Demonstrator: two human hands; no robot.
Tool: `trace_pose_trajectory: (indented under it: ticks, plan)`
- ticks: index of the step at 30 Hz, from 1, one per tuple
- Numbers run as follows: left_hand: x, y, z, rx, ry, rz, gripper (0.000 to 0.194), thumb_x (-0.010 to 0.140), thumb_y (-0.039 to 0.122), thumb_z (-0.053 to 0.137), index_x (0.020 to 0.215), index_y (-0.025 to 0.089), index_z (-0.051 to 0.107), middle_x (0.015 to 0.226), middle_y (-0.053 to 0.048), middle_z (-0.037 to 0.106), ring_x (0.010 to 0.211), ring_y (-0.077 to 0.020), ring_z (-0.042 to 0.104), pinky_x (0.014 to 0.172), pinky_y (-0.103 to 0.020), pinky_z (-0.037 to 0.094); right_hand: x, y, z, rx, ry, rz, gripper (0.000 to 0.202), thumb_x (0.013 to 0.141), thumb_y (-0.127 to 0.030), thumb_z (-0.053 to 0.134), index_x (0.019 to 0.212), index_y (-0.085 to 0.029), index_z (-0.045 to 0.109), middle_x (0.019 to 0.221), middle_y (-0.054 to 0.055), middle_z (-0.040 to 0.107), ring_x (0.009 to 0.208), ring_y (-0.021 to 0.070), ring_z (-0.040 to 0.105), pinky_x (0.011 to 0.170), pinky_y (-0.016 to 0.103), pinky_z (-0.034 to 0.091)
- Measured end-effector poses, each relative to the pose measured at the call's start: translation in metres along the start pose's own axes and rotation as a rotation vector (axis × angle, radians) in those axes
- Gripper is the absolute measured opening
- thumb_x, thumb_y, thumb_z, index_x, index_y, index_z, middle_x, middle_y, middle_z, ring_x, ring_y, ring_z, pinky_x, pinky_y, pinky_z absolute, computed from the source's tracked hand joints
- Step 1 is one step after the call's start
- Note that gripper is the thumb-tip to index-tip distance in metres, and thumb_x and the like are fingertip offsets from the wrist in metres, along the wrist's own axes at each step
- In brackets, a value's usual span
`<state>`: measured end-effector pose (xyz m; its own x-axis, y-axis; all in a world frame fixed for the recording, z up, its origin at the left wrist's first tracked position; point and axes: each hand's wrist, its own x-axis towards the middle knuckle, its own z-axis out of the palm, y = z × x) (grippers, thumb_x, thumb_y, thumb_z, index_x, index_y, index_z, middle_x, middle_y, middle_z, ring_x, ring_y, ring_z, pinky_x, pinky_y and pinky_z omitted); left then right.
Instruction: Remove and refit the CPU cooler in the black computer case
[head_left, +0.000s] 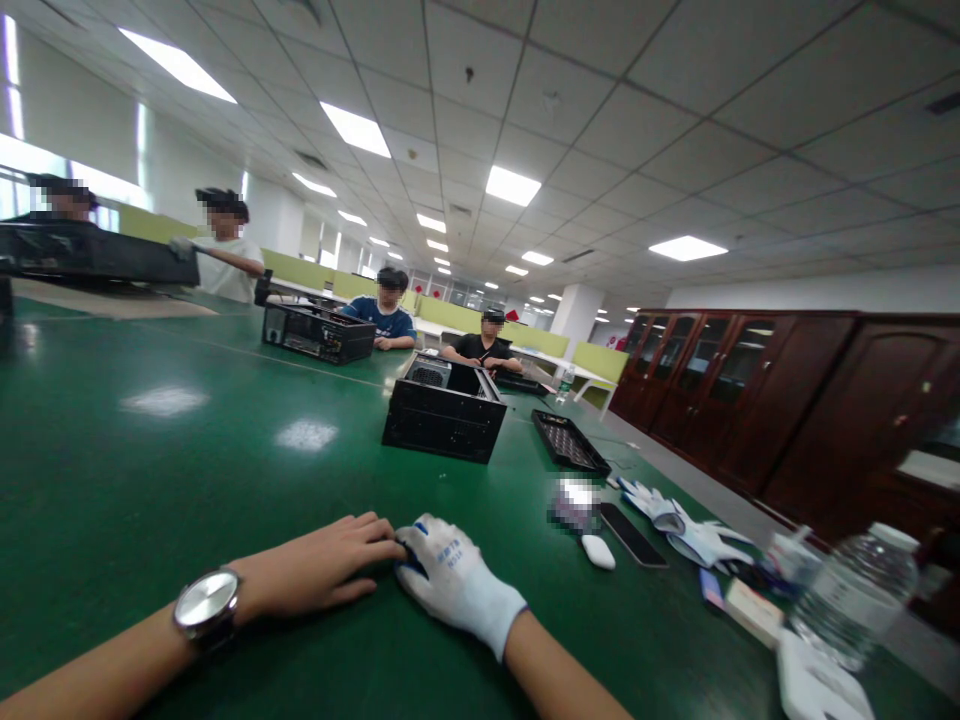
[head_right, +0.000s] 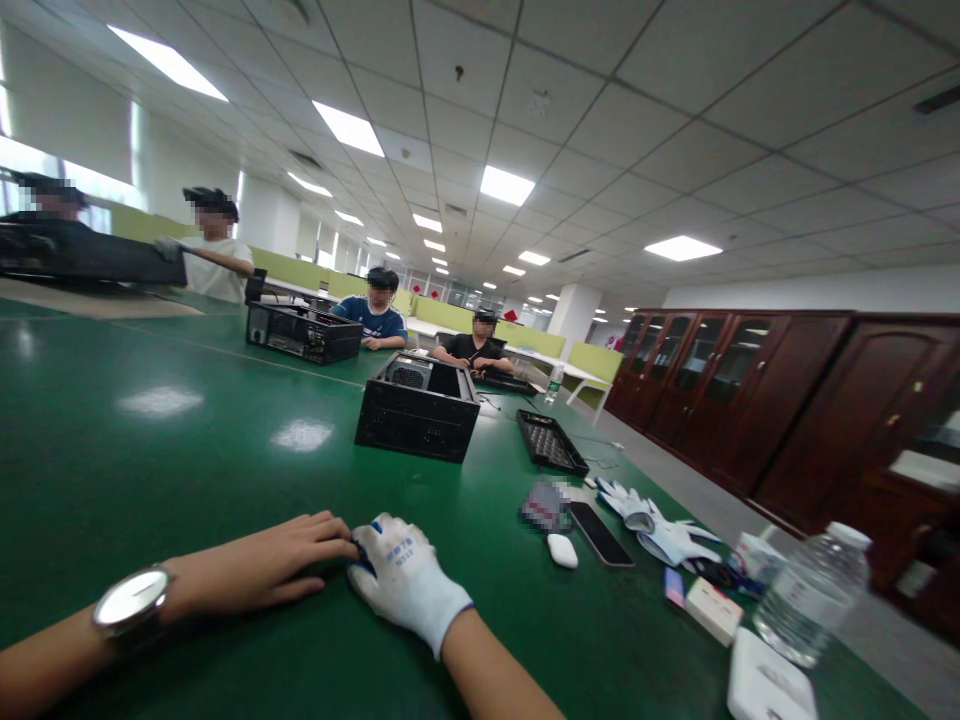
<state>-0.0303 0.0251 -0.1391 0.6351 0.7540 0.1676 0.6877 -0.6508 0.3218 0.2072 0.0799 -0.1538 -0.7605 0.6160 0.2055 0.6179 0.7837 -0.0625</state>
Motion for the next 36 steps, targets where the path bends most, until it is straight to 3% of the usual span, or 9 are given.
trace_pose_trajectory:
  ticks: [26,36]
  plan:
    - [-0.0019,-0.0042,0.0032,0.031,0.041,0.038,0.055,0.097,0.018,0.064,0.146,0.040,0.057,0.143,-0.004,0.062,0.129,-0.0307,0.061,0.115,-0.046,0.045,-0.0023,-0.0012,-0.0014,0.023,0.011,-0.009,0.041,0.101,-0.044,0.060,0.137,-0.022,0.061,0.127,0.013,0.065,0.114,0.0315,0.066,0.099,0.049,0.055]
    - [-0.0071,-0.0013,0.0058,0.047,0.000,0.009,0.059,0.100,0.019,0.061,0.153,0.044,0.049,0.152,-0.004,0.056,0.138,-0.0315,0.055,0.120,-0.053,0.041,-0.0025,-0.0018,0.0004,-0.003,0.038,-0.022,0.040,0.101,-0.044,0.060,0.134,-0.022,0.062,0.128,0.013,0.066,0.114,0.0300,0.066,0.099,0.047,0.055]
